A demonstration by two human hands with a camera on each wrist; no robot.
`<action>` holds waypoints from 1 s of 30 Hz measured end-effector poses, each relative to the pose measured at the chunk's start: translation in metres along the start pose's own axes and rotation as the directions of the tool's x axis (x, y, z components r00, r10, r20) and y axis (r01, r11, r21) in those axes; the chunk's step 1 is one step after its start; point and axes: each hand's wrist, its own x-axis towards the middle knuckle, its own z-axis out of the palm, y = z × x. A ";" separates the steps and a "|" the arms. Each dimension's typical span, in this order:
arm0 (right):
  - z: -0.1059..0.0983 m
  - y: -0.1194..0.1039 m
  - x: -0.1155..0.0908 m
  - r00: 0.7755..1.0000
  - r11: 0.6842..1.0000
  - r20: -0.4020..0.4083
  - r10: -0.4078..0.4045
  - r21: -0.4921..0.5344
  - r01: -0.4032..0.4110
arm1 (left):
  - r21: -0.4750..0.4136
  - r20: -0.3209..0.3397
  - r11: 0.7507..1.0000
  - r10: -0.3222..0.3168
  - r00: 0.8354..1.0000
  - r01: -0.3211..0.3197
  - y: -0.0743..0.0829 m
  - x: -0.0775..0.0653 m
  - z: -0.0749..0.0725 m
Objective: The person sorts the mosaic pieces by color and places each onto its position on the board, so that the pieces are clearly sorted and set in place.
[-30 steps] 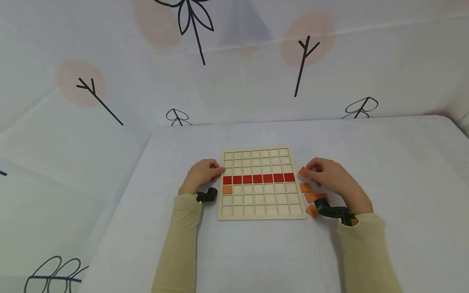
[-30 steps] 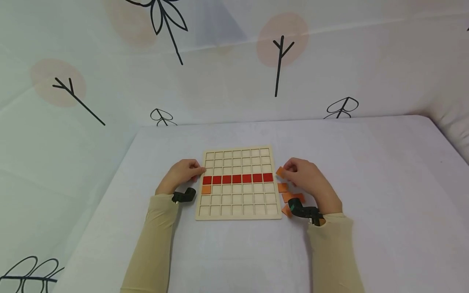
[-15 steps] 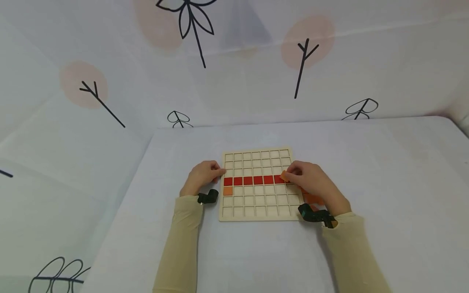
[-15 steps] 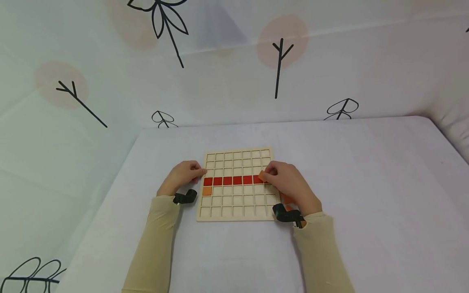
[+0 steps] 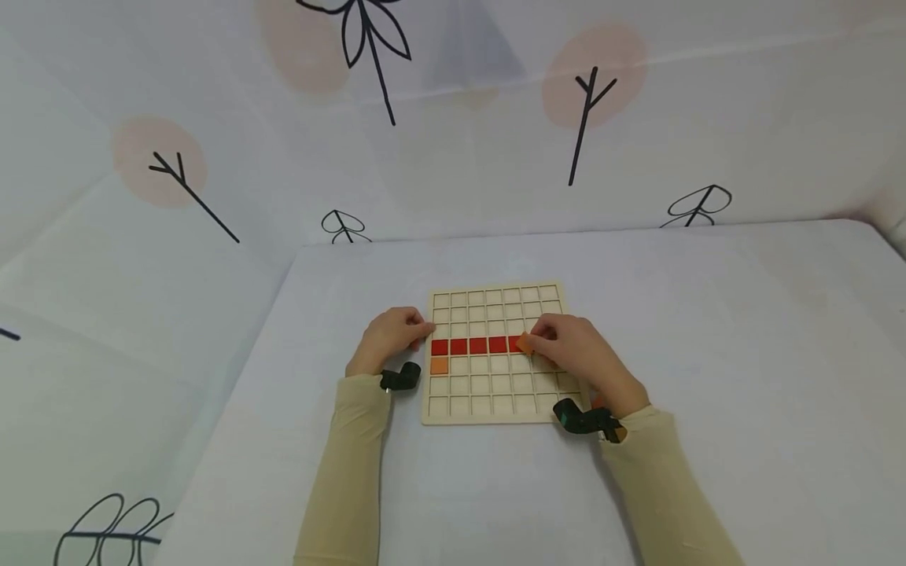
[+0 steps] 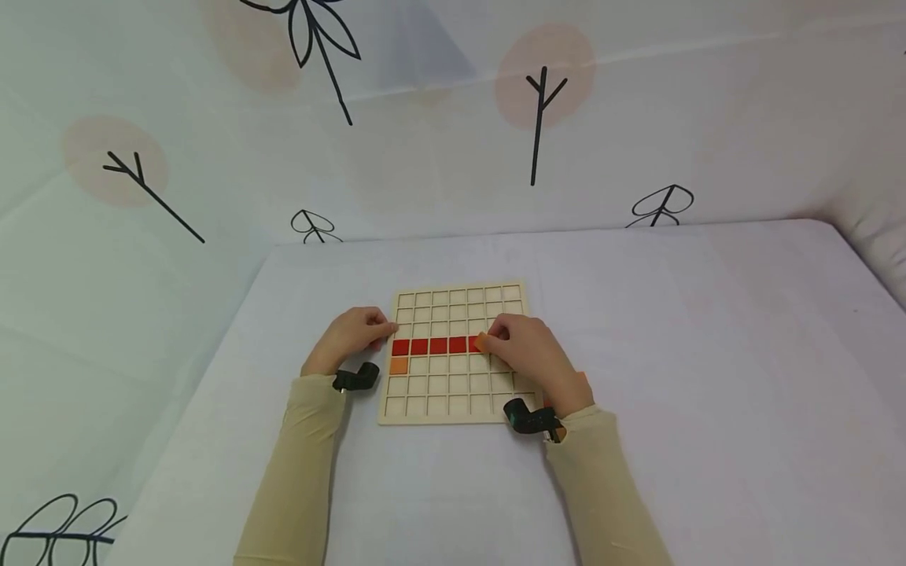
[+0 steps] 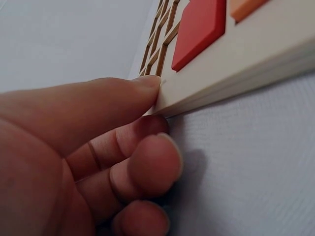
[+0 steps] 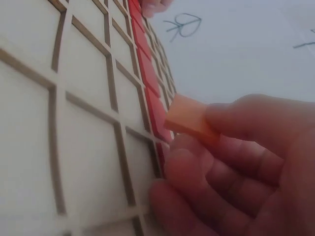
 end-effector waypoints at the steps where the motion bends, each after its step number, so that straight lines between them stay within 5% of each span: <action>1: 0.001 -0.002 0.000 1.000 1.000 -0.004 -0.003 0.001 0.003 | 0.001 0.000 1.000 0.001 1.000 -0.001 0.000 0.000 0.000; 20: 0.027 -0.024 0.005 0.997 0.997 0.009 -0.074 -0.032 0.074 | 0.008 -0.002 1.000 -0.002 1.000 0.002 -0.005 0.004 0.002; 30: 0.043 -0.036 0.006 1.000 1.000 -0.025 -0.012 -0.007 0.012 | 0.016 -0.005 1.000 0.012 1.000 -0.012 -0.005 0.005 0.000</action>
